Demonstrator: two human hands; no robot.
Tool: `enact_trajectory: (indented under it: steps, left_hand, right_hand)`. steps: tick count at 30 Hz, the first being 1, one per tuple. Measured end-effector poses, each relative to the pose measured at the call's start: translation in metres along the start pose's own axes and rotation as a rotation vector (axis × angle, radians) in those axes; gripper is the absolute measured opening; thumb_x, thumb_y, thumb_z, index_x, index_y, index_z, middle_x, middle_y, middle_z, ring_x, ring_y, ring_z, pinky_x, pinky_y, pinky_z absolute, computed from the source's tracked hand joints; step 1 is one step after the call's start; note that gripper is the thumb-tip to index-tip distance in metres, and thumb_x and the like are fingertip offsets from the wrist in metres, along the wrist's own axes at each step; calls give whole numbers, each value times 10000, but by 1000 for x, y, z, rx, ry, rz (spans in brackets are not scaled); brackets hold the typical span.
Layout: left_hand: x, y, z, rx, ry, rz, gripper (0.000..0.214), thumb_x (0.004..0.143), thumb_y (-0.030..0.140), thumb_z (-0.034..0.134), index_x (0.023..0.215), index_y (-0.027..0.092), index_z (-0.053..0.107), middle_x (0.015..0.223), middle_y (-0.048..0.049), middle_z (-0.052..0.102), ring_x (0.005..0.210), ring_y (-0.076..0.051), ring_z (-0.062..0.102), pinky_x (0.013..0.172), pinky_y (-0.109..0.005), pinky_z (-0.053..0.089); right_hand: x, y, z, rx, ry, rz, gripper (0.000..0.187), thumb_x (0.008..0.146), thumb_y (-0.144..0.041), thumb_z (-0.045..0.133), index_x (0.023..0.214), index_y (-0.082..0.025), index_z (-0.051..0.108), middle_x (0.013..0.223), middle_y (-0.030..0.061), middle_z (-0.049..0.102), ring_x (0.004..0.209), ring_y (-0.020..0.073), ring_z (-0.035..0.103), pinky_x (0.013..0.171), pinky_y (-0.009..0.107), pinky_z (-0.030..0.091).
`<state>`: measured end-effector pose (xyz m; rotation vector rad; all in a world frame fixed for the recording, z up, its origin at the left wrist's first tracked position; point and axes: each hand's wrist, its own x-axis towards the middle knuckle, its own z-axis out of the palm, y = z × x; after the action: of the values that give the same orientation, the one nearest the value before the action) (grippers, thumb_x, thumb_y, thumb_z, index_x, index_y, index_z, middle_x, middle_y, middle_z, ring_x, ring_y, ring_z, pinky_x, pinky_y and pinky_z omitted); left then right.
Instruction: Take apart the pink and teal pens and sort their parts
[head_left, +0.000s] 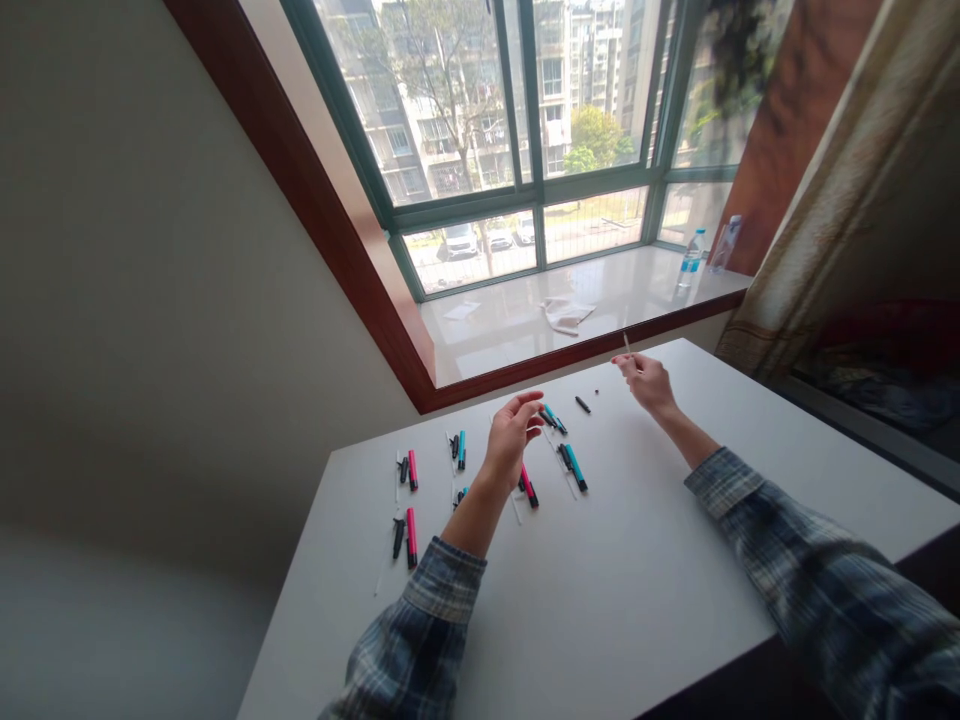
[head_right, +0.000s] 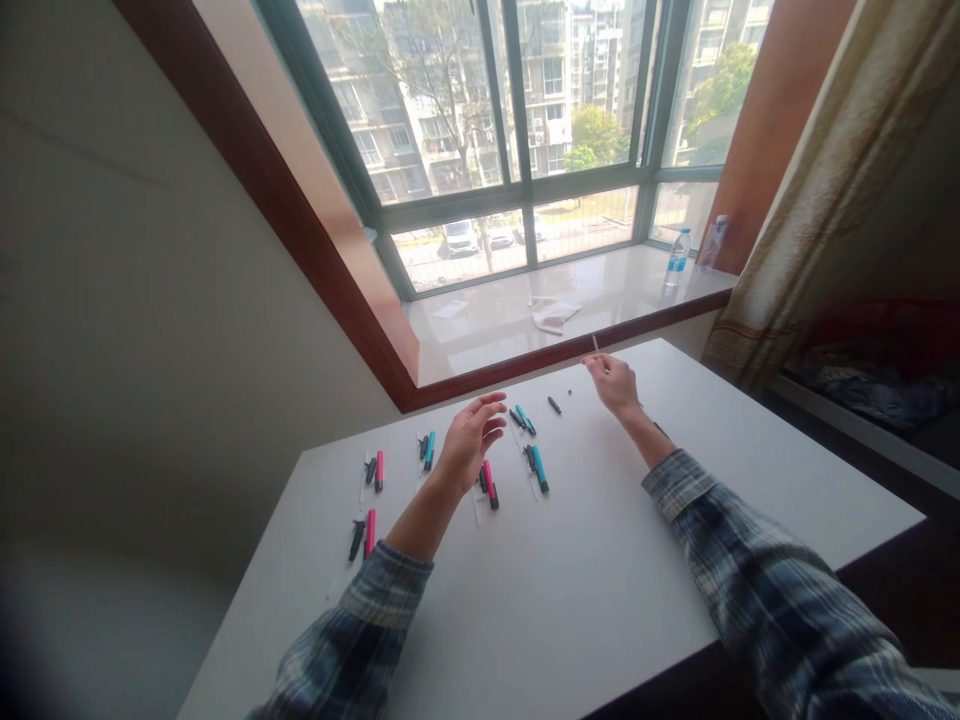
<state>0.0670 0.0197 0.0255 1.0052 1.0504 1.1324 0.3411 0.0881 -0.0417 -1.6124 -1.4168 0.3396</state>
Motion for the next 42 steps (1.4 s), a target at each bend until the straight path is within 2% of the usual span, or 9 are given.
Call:
enact_trajectory:
  steps: [3, 6, 14, 17, 20, 24, 30, 38, 42]
  left_hand:
    - [-1, -3, 1, 23, -5, -8, 230, 788, 256, 722, 1004, 186, 760, 913, -53, 676, 754, -135, 603, 751, -278, 449]
    - [-2, -1, 2, 46, -21, -17, 249, 777, 266, 716, 1010, 185, 750, 927, -54, 677, 762, -134, 601, 751, -278, 443]
    - [-1, -3, 3, 54, -38, -40, 278, 744, 290, 717, 1000, 182, 726, 927, -50, 674, 768, -130, 587, 758, -271, 434]
    - [0, -5, 2, 48, -41, -47, 275, 735, 290, 725, 990, 186, 727, 923, -43, 672, 765, -126, 583, 758, -270, 431]
    - [0, -5, 2, 47, -42, -51, 273, 734, 292, 729, 986, 187, 728, 923, -38, 668, 762, -121, 578, 761, -269, 429]
    - [0, -4, 2, 51, -41, -51, 273, 735, 295, 729, 986, 189, 729, 928, -40, 674, 765, -125, 581, 768, -275, 433]
    - [0, -4, 2, 50, -45, -53, 275, 735, 298, 728, 988, 190, 731, 929, -42, 678, 763, -125, 583, 767, -275, 435]
    - [2, -10, 1, 44, -40, -59, 281, 728, 295, 744, 988, 189, 738, 923, -49, 691, 759, -127, 589, 761, -279, 440]
    - [5, -15, -1, 32, -59, -29, 288, 738, 301, 764, 999, 181, 752, 901, -37, 683, 748, -115, 584, 791, -283, 455]
  right_hand:
    - [-4, 8, 19, -139, -69, -13, 314, 917, -441, 613, 936, -182, 788, 817, 75, 749, 756, 224, 661, 710, 300, 462]
    - [-7, 7, 32, -254, -115, -14, 277, 903, -423, 662, 945, -181, 791, 835, 80, 763, 783, 234, 676, 740, 303, 461]
    - [-4, 8, 37, -396, -179, -35, 195, 947, -266, 621, 975, -179, 793, 999, 128, 784, 900, 249, 704, 794, 299, 464]
    - [-4, 8, 39, -395, -172, -41, 232, 973, -248, 581, 1051, -162, 782, 1070, 151, 771, 936, 255, 704, 801, 302, 470]
    - [-6, 4, 40, -368, -174, -68, 244, 989, -250, 556, 1056, -181, 780, 1121, 131, 764, 944, 240, 705, 785, 291, 472]
    - [-10, -3, 42, -331, -174, -102, 205, 972, -253, 582, 1046, -216, 769, 1023, 78, 788, 876, 221, 712, 752, 281, 468]
    - [-14, -7, 46, -298, -173, -124, 161, 923, -303, 655, 984, -228, 784, 897, 65, 799, 792, 233, 714, 718, 293, 471]
    - [-13, -5, 45, -209, -155, -177, 161, 895, -276, 673, 997, -225, 786, 909, 63, 799, 803, 235, 716, 719, 301, 476]
    - [-18, -17, 36, -142, -123, -210, 228, 946, -362, 629, 1046, -203, 759, 911, 65, 787, 747, 213, 695, 703, 296, 475]
